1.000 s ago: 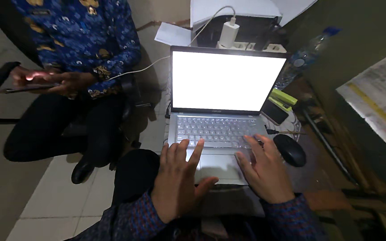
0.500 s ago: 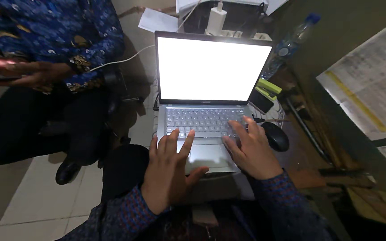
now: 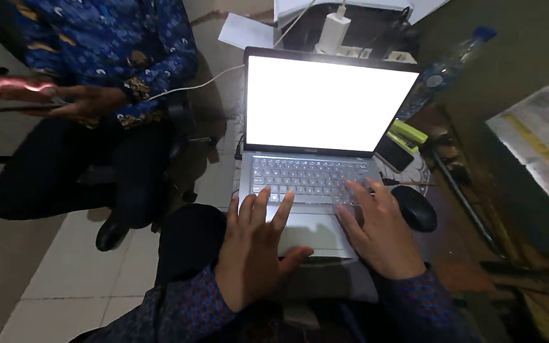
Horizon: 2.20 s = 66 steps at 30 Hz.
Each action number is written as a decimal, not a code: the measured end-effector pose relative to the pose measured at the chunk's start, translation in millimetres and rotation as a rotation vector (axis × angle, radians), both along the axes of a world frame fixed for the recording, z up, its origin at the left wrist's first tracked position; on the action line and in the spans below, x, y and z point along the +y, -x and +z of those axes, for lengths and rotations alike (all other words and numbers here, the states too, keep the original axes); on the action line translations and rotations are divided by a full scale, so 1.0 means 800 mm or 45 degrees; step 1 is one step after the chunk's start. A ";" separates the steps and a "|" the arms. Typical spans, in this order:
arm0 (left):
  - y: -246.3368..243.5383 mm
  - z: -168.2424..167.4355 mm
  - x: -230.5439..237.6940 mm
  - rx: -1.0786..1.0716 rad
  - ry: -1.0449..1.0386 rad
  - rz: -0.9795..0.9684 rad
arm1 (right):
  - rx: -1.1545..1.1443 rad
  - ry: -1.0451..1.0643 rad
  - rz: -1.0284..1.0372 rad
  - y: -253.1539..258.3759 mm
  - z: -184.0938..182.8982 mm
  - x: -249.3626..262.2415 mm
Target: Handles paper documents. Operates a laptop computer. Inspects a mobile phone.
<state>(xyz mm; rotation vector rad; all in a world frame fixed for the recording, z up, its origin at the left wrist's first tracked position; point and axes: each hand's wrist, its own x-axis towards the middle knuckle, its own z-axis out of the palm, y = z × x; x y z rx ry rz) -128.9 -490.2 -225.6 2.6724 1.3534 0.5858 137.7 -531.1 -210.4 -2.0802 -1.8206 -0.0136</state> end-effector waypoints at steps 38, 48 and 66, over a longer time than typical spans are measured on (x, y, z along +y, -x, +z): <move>-0.003 -0.002 -0.001 0.079 -0.055 0.030 | 0.103 -0.233 -0.030 -0.008 -0.017 -0.014; -0.005 -0.001 -0.001 0.075 -0.039 0.019 | 0.011 -0.420 -0.244 -0.128 0.012 -0.056; -0.002 -0.002 -0.001 0.072 -0.064 0.022 | -0.009 -0.280 -0.181 -0.143 -0.033 -0.055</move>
